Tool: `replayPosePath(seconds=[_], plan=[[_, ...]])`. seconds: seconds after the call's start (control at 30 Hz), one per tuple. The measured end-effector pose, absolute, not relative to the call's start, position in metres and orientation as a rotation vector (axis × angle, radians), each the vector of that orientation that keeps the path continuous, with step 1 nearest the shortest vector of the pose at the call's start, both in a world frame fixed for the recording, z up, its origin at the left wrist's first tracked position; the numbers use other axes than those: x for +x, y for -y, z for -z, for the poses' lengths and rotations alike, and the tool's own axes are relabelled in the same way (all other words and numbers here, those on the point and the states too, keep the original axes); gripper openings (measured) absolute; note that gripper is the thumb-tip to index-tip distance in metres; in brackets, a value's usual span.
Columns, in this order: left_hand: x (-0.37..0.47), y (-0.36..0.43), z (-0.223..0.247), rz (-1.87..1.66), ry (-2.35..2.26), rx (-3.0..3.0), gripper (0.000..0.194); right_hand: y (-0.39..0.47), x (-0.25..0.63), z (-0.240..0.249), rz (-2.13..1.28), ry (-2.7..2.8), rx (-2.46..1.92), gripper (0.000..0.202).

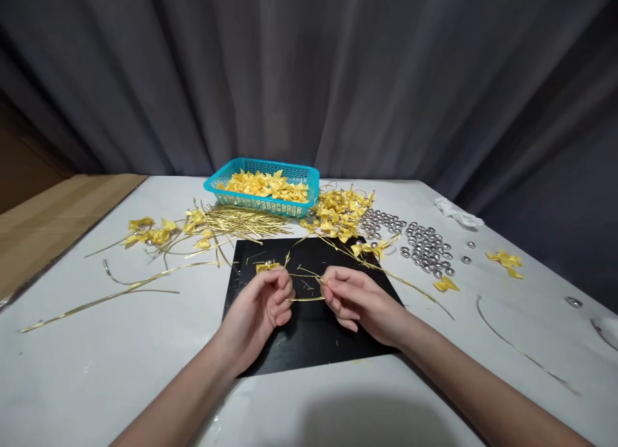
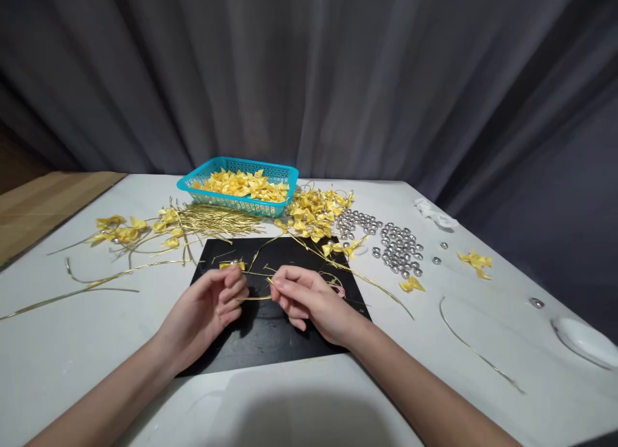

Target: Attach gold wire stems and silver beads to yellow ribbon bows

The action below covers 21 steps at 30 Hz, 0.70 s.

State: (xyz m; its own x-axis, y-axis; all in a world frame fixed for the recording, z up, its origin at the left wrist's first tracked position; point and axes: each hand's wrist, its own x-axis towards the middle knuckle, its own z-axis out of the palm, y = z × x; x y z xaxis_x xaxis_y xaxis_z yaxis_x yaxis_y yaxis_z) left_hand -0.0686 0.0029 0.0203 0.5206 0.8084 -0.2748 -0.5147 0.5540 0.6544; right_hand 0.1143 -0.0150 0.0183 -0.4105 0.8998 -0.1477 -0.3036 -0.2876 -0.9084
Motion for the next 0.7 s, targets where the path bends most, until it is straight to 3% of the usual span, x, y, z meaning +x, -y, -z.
replayPosePath(seconds=[0.33, 0.7], plan=[[-0.066, -0.001, -0.01, -0.616, -0.675, 0.967, 0.023, 0.018, 0.114, -0.019, -1.796, 1.383, -0.923, 0.034], [-0.065, 0.003, -0.015, -0.577, -0.704, 1.034, 0.018, 0.018, 0.116, -0.016, -1.897, 1.426, -0.946, 0.035]])
